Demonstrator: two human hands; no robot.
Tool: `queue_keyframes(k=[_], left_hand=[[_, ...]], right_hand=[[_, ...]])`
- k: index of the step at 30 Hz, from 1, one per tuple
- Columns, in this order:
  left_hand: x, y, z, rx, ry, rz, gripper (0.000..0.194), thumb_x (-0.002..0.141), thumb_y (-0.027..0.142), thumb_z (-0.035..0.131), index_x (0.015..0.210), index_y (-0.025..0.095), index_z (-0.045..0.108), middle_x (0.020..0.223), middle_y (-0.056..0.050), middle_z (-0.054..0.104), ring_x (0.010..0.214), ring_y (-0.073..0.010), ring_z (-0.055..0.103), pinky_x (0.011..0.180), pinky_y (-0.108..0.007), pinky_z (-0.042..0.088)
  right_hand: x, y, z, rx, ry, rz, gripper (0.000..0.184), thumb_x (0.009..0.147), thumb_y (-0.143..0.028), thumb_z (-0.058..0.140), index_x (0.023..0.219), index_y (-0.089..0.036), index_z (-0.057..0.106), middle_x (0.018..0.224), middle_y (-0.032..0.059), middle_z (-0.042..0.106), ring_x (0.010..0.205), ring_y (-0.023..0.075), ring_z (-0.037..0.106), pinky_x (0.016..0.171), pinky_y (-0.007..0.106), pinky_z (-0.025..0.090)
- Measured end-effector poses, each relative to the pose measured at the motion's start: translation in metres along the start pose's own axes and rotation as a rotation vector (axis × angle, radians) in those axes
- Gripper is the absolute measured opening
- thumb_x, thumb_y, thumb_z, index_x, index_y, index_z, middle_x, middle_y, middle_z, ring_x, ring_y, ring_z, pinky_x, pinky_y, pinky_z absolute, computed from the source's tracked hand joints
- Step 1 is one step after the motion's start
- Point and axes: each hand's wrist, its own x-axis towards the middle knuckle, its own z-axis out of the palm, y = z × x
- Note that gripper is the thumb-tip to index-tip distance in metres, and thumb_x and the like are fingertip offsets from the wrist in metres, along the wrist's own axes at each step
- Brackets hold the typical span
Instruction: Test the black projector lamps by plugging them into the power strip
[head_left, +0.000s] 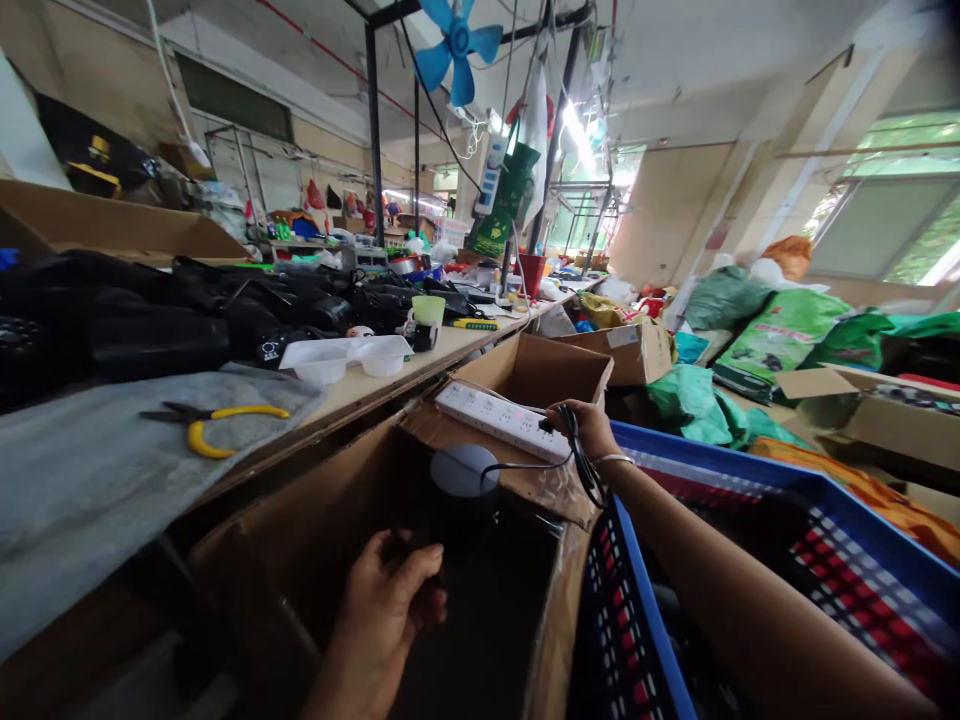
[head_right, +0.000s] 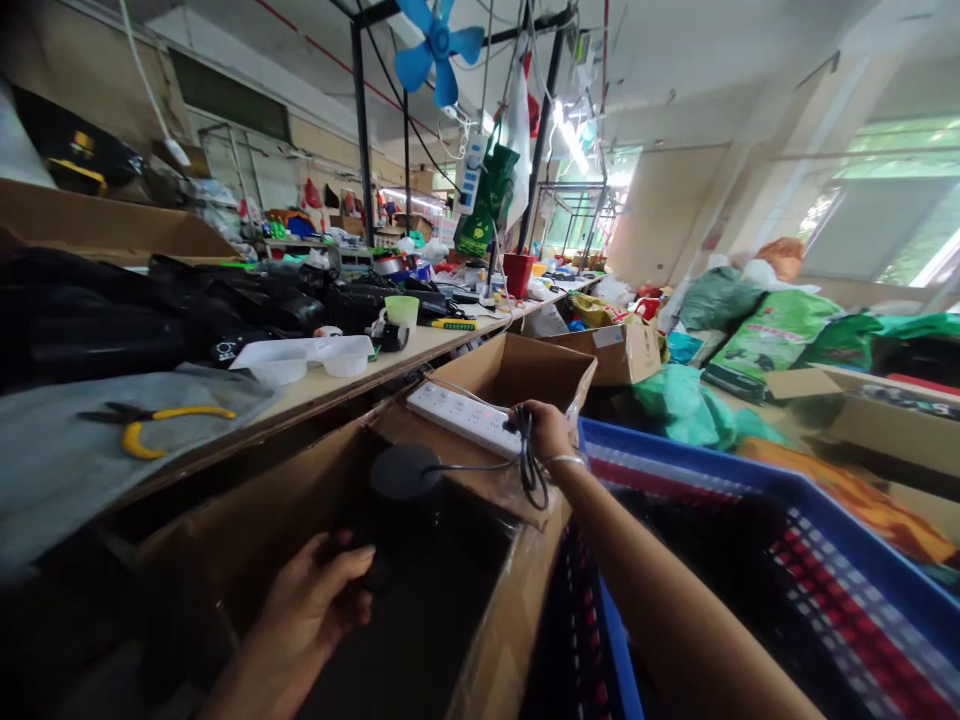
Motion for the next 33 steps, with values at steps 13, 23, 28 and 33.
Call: queue_keyframes(k=[13,23,28,33], left_hand=[[0.031,-0.018,-0.005,0.033,0.116,0.049,0.048,0.055,0.022,0.072,0.091,0.02,0.04,0.054,0.008,0.056,0.033,-0.0082,0.048,0.033,-0.019,0.04],[0.033,-0.016,-0.006,-0.003,-0.08,0.095,0.038,0.058,0.021,0.068,0.09,0.016,0.049,0.069,0.005,0.057,0.049,-0.0074,0.052,0.039,-0.017,0.042],[0.031,-0.014,-0.006,-0.014,-0.065,0.098,0.039,0.057,0.018,0.067,0.091,0.016,0.049,0.069,0.006,0.055,0.048,-0.0066,0.049,0.039,-0.017,0.042],[0.028,-0.012,-0.008,-0.008,-0.016,0.119,0.037,0.056,0.018,0.066,0.088,0.017,0.048,0.069,0.006,0.054,0.043,-0.0055,0.048,0.036,-0.017,0.042]], right_hand=[[0.037,-0.005,0.035,-0.32,-0.106,-0.117,0.021,0.072,-0.035,0.063,0.068,-0.014,0.063,0.065,0.0094,0.065,0.068,0.023,0.063,0.058,0.026,0.04],[0.019,-0.004,0.054,-0.397,-0.074,-0.12,0.012,0.076,-0.018,0.049,0.072,-0.013,0.059,0.07,0.0077,0.062,0.067,0.0189,0.058,0.062,0.026,0.038],[0.017,0.001,0.058,-0.378,-0.011,-0.146,0.02,0.082,-0.025,0.045,0.071,-0.015,0.057,0.071,0.0074,0.061,0.067,0.0182,0.057,0.061,0.025,0.037],[0.015,0.006,0.062,-0.365,0.035,-0.164,0.023,0.085,-0.029,0.043,0.074,-0.014,0.058,0.075,0.0088,0.062,0.071,0.0198,0.058,0.063,0.027,0.037]])
